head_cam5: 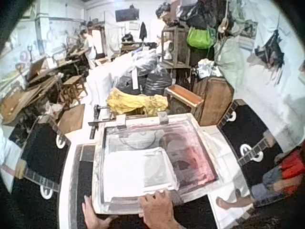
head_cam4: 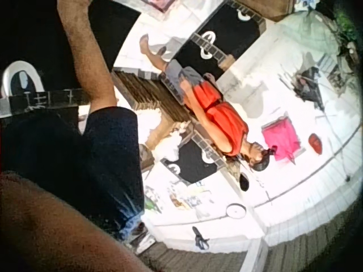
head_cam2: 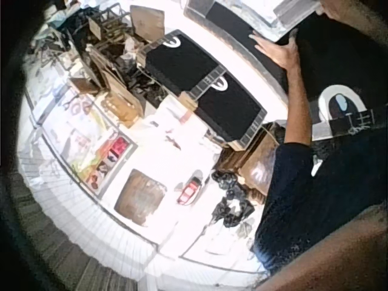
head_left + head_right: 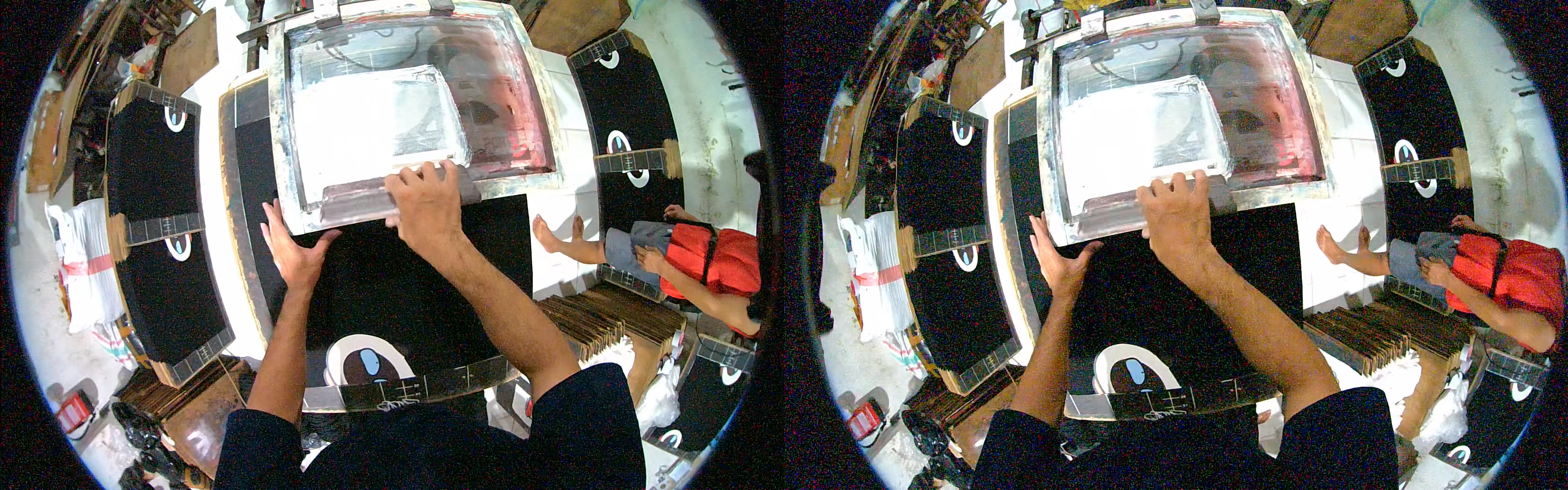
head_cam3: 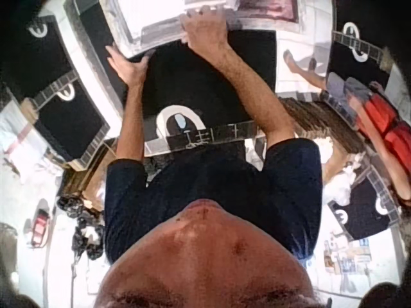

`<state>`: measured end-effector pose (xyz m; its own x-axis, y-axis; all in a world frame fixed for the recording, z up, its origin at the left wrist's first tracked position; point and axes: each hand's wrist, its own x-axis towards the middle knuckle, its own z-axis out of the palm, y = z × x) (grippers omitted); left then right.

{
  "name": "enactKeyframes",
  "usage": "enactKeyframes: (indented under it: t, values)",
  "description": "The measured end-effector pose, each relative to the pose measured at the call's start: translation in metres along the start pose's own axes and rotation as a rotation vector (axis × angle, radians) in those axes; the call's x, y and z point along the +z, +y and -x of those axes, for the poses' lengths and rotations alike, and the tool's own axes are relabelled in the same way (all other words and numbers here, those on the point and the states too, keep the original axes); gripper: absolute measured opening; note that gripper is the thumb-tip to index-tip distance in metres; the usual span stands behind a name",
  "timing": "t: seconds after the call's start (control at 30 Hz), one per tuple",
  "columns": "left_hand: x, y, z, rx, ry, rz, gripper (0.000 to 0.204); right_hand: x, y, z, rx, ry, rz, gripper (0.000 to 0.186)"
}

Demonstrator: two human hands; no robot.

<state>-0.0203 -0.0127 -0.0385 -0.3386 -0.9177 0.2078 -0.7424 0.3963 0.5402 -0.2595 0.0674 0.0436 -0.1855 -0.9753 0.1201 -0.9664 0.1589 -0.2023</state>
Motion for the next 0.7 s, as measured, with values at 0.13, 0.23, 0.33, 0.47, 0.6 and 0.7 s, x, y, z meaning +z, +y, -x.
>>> enactKeyframes:
  t: [0.13,0.23,0.33,0.47,0.6,0.7]
  values:
    - [0.005,0.005,-0.005,-0.113,-0.04,0.171,0.145,-0.021,0.023,0.01,0.026,-0.042,-0.235,0.042]
    - [0.011,0.001,0.002,-0.108,0.047,0.339,0.132,-0.034,0.052,0.022,0.155,0.036,-0.455,0.039]
    - [0.019,-0.009,0.011,-0.005,0.172,0.414,0.122,-0.034,0.091,0.041,0.297,0.235,-0.464,0.03]
    - [0.024,-0.018,0.021,-0.004,0.169,0.437,0.114,-0.01,0.131,0.07,0.577,0.656,-0.836,0.022]
    - [0.025,-0.017,0.023,-0.008,0.168,0.492,0.114,0.011,0.125,0.103,1.084,0.634,-1.171,0.028]
    - [0.026,-0.011,0.022,0.014,0.208,0.476,0.115,0.014,0.117,0.109,1.2,0.653,-1.445,0.029]
